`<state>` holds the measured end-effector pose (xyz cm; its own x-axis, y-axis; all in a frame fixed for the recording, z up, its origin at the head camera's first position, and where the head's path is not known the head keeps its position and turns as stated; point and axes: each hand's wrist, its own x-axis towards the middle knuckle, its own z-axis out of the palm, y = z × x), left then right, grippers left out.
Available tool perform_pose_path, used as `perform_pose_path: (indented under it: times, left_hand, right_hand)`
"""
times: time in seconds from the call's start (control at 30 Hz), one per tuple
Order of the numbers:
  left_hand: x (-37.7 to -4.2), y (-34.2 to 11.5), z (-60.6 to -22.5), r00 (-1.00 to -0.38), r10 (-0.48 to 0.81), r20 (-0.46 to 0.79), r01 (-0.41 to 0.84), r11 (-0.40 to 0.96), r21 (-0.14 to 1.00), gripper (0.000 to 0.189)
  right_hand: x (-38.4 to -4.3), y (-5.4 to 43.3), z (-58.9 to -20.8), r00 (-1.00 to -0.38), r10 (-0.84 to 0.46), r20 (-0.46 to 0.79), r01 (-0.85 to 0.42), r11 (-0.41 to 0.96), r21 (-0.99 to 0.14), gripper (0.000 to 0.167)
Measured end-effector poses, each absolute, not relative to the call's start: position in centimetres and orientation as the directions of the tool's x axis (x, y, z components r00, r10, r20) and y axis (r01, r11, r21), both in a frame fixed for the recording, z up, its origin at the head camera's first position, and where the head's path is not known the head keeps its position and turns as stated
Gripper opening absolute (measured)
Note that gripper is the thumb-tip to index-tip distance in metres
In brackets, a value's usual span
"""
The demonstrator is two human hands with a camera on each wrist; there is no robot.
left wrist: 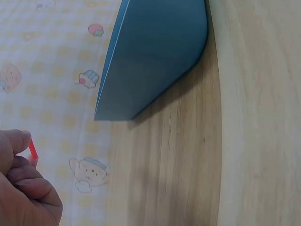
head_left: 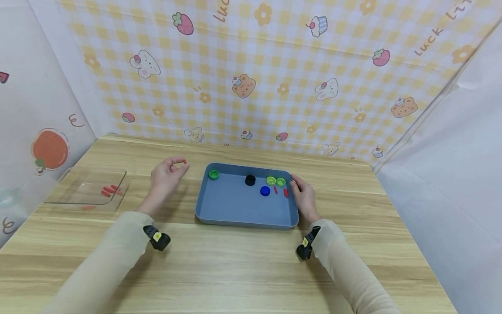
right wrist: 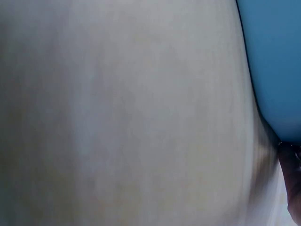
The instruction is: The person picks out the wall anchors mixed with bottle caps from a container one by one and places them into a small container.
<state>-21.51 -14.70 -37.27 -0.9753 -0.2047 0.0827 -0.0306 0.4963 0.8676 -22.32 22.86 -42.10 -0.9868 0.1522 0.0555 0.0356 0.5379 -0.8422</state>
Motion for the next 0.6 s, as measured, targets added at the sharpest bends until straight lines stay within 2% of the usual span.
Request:
perform_pose_path:
  times: [0.6]
  left_hand:
    - [-20.2, -18.9, -36.8, -0.965, -0.258, 0.042, -0.097, 0.501, 0.86, 0.046]
  right_hand:
    - [-22.4, 23.0, -42.2, -0.988, 0.15, 0.025, 0.058, 0.529, -0.846, 0.038]
